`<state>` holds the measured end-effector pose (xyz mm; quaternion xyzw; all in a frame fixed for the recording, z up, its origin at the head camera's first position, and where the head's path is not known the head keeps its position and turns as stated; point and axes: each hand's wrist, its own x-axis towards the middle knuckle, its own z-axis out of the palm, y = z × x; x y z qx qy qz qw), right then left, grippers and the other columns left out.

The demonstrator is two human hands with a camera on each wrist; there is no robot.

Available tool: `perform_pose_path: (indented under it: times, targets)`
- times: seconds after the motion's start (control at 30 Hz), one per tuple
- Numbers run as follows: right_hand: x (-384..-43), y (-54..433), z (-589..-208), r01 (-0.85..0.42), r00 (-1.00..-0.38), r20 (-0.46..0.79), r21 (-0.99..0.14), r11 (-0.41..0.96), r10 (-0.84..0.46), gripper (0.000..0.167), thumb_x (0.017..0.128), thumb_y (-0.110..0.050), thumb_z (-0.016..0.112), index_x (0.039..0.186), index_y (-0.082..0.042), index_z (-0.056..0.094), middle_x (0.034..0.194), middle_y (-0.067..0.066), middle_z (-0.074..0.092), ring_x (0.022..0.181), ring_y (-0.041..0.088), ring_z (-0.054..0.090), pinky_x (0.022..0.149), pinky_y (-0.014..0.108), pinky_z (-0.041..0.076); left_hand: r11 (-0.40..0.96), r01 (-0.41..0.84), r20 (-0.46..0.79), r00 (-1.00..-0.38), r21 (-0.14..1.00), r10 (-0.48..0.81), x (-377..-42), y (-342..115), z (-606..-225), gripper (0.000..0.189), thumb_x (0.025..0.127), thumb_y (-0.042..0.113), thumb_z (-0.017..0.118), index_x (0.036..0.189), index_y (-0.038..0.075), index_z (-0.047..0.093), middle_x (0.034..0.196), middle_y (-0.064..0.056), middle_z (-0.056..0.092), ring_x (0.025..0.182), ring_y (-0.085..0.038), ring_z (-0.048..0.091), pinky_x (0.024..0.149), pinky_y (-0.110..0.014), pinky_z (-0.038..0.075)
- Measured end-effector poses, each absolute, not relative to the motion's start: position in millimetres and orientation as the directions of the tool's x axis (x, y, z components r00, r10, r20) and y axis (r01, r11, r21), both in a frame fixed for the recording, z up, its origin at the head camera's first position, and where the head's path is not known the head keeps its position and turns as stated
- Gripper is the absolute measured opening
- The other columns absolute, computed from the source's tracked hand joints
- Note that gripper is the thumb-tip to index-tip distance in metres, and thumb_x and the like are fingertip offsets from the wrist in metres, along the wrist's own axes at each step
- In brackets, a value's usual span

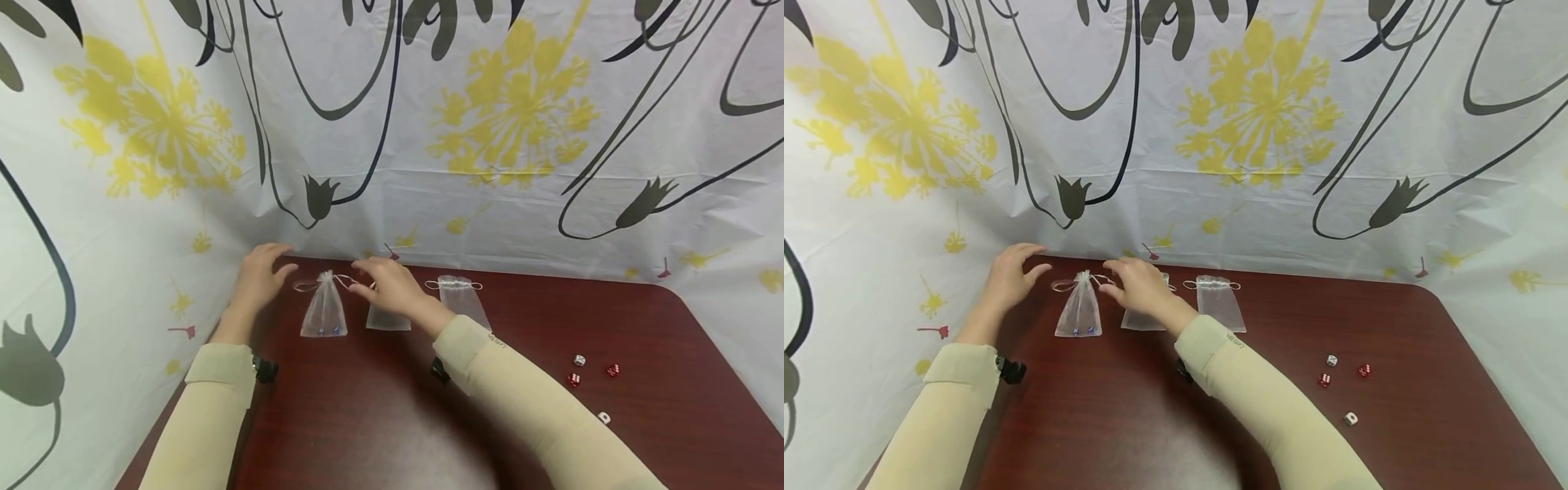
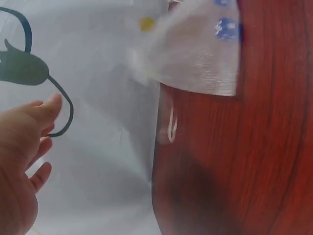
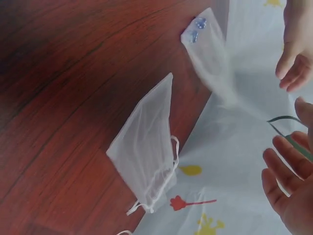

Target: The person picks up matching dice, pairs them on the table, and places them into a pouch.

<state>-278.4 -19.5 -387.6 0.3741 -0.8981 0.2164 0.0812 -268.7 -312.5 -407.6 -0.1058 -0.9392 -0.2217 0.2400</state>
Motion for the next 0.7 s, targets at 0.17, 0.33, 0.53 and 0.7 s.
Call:
perform_pose_path:
  times: [0.17, 0.33, 0.53, 0.7]
  targets:
    - [-278, -4, -391, -0.686, -0.728, 0.329, -0.357, 0.635, -0.601, 0.043, 0.099, -0.028, 0.068, 0.137, -0.009, 0.062, 0.133, 0.010, 0.065, 0.124, 0.028, 0.060, 0.103, 0.045, 0.048, 0.869, 0.298, 0.459, -0.883, 0.395, 0.094, -260, -301, -406, 0.033, 0.098, 0.015, 0.068, 0.127, -0.001, 0.066, 0.131, -0.022, 0.061, 0.126, -0.043, 0.052, 0.108, -0.061, 0.036]
    - [-273, 12, -394, -0.659, -0.752, 0.326, -0.398, 0.638, -0.573, 0.040, 0.100, -0.026, 0.066, 0.137, -0.010, 0.062, 0.135, 0.012, 0.063, 0.130, 0.033, 0.055, 0.109, 0.050, 0.043, 0.849, 0.340, 0.419, -0.894, 0.405, 0.159, -256, -287, -410, 0.032, 0.100, 0.017, 0.064, 0.128, 0.001, 0.065, 0.134, -0.020, 0.060, 0.128, -0.041, 0.052, 0.111, -0.058, 0.036]
    - [-260, 23, -392, -0.644, -0.765, 0.329, -0.417, 0.641, -0.554, 0.042, 0.100, -0.028, 0.066, 0.137, -0.009, 0.062, 0.135, 0.012, 0.063, 0.130, 0.032, 0.055, 0.106, 0.055, 0.043, 0.839, 0.388, 0.431, -0.877, 0.381, 0.210, -245, -265, -417, 0.032, 0.097, 0.017, 0.069, 0.126, 0.003, 0.068, 0.130, -0.017, 0.063, 0.126, -0.038, 0.054, 0.108, -0.058, 0.039]
    - [-251, 34, -388, -0.643, -0.765, 0.369, -0.386, 0.661, -0.529, 0.043, 0.098, -0.026, 0.067, 0.137, -0.009, 0.062, 0.136, 0.012, 0.062, 0.129, 0.032, 0.055, 0.104, 0.054, 0.043, 0.825, 0.448, 0.454, -0.849, 0.344, 0.272, -234, -240, -421, 0.033, 0.097, 0.019, 0.070, 0.124, 0.002, 0.069, 0.130, -0.015, 0.063, 0.126, -0.035, 0.054, 0.105, -0.059, 0.041]
